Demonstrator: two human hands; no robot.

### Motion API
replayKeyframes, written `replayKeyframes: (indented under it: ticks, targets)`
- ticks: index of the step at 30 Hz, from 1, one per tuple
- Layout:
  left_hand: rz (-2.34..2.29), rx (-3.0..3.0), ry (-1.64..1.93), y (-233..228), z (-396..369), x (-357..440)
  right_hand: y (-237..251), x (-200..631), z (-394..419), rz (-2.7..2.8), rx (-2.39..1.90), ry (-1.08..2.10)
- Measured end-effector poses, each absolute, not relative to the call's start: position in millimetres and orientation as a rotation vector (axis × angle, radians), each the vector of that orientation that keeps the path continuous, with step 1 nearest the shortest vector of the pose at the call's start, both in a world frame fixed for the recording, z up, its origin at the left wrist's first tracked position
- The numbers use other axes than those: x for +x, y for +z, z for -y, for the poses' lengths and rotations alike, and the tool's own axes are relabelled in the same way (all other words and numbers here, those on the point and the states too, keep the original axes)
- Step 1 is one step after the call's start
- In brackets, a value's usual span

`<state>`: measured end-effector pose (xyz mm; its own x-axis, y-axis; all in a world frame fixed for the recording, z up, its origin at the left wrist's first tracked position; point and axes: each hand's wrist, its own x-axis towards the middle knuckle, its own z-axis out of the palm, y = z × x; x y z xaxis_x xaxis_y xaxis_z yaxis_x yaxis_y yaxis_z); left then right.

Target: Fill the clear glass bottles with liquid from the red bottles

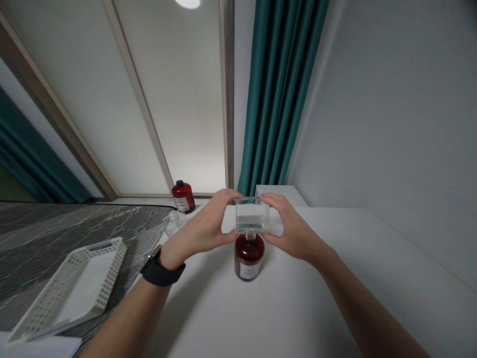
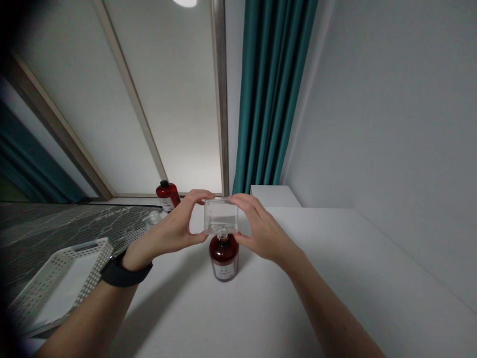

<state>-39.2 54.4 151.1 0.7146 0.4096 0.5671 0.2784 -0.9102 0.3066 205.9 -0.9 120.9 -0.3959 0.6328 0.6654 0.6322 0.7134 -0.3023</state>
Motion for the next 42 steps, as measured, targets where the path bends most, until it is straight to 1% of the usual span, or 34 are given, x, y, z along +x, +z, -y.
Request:
replayKeyframes:
  ticks: [19, 29, 34, 39, 42]
  targets:
    - [-0.533, 2.769, 0.928, 153, -54, -39, 120, 207, 1, 2.126, -0.943, -0.015]
    - [-0.583, 2.653, 0.854, 150, -58, -38, 119, 205, -1, 2.099, -1.078, 0.163]
    - [-0.577, 2.596, 0.824, 143, -64, -38, 118, 214, -1, 2.058, -1.146, 0.402]
    - [-0.588, 2.485, 0.821, 134, -71, -38, 114, 244, -7, 2.103, -1.218, 0.806]
    - [-0.591, 2.438, 0.832, 132, -72, -39, 110, 242, -10, 2.206, -1.098, 1.058]
